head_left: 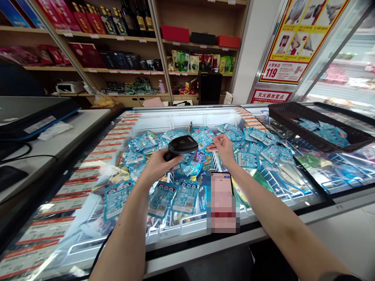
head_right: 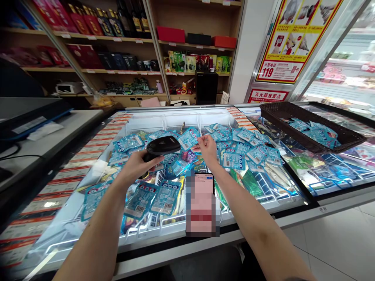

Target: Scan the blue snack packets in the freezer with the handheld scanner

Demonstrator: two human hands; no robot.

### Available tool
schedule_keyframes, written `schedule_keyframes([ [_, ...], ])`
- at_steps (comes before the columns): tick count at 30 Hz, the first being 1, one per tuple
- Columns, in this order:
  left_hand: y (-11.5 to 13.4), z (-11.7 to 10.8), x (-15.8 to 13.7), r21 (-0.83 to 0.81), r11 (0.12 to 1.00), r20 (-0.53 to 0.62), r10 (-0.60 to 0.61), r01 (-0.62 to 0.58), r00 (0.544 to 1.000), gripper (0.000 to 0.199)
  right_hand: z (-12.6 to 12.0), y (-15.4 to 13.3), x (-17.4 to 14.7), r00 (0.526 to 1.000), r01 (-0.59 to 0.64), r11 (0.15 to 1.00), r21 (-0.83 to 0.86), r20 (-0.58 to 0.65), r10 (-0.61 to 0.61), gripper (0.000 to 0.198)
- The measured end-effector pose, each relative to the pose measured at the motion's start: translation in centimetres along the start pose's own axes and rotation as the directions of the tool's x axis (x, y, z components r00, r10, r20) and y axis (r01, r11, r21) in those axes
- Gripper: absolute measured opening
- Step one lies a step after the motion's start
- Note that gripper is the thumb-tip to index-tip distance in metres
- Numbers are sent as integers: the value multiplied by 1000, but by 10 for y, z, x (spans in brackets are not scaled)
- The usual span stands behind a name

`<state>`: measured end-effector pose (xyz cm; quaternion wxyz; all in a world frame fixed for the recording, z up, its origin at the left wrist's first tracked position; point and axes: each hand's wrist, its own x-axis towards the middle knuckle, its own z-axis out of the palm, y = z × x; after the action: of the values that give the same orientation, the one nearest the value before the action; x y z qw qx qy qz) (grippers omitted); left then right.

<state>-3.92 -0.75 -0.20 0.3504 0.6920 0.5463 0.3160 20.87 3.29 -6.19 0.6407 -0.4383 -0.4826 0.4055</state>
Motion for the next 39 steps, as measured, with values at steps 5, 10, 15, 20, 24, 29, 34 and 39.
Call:
schedule_keyframes([
  [5, -1, 1, 0, 27, 1000, 25, 8, -9, 1000, 44, 2, -1, -2, 1000, 23, 999, 31, 2, -24, 34],
  [10, 4, 2, -2, 17, 1000, 50, -2, 2, 999, 44, 1, -1, -1, 999, 45, 996, 83, -20, -43, 32],
  [15, 2, 2, -1, 9, 1000, 62, 10, -11, 998, 42, -1, 0, 3, 997, 53, 995, 89, -67, -47, 32],
  [20, 0, 2, -1, 24, 1000, 64, 2, -4, 998, 42, -4, 0, 4, 994, 50, 994, 96, -103, -40, 31],
  [24, 2, 2, -1, 41, 999, 71, 16, -19, 997, 41, -4, 2, 6, 994, 34, 995, 96, -111, -24, 33],
  [29, 3, 2, -1, 44, 999, 65, 25, -28, 998, 41, -2, 3, 6, 994, 31, 995, 100, -105, -20, 32],
  [34, 0, 3, 0, 51, 998, 61, 32, -35, 998, 42, -2, 1, 4, 995, 34, 994, 103, -96, -24, 33],
  [39, -2, 3, 2, -24, 1000, 3, 5, -5, 1000, 44, -6, -4, 6, 992, 62, 996, 70, -118, -53, 31],
])
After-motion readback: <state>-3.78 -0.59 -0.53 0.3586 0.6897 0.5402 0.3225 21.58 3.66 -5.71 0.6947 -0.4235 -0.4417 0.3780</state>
